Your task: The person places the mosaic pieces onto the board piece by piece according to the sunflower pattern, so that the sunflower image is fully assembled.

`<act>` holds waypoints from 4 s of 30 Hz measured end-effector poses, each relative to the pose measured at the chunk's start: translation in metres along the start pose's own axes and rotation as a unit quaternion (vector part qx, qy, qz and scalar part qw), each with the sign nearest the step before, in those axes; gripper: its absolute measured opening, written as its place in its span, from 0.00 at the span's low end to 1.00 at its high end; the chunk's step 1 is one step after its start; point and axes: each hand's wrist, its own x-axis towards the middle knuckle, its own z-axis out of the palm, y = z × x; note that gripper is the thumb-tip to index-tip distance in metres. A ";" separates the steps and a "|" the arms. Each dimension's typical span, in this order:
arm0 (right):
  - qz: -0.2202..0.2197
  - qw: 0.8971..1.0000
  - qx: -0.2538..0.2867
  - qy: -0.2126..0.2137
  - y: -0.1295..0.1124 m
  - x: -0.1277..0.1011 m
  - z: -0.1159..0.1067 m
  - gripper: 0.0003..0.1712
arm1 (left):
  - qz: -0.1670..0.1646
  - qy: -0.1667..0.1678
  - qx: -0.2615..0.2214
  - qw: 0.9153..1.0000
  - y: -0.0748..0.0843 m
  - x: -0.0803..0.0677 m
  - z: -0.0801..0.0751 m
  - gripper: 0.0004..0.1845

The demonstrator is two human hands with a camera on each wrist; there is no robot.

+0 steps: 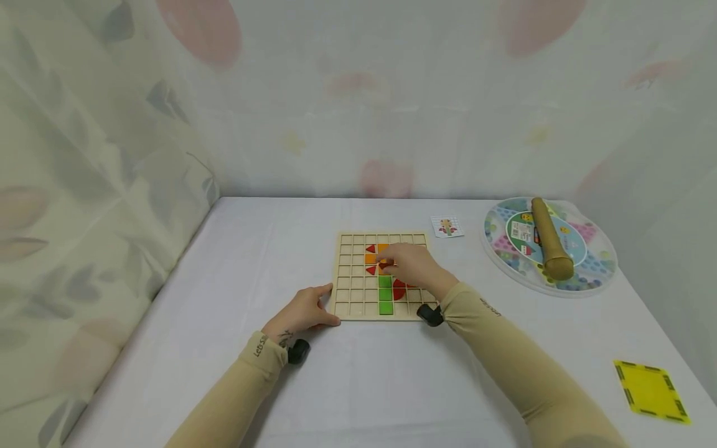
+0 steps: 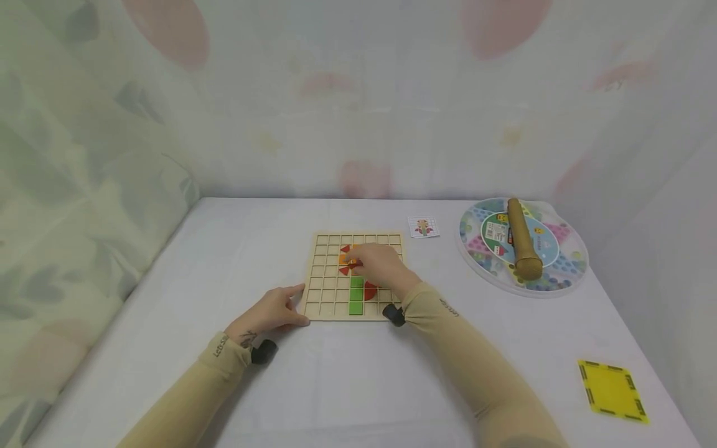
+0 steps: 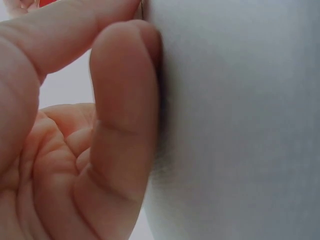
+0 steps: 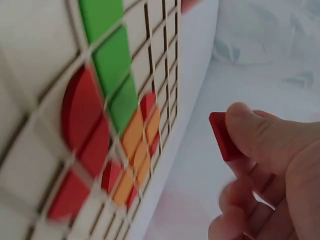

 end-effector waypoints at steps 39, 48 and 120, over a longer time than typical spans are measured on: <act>0.107 0.992 -0.059 -0.029 -0.028 0.033 0.053 0.10 | 0.001 -0.005 0.000 1.000 -0.002 0.001 0.001 0.51; 0.100 0.994 -0.047 0.006 -0.029 0.013 0.031 0.09 | 0.004 -0.006 -0.002 1.000 -0.002 0.000 0.001 0.51; -0.047 0.992 -0.025 -0.115 -0.024 0.050 0.036 0.04 | 0.013 -0.004 0.000 1.000 -0.003 0.002 -0.001 0.50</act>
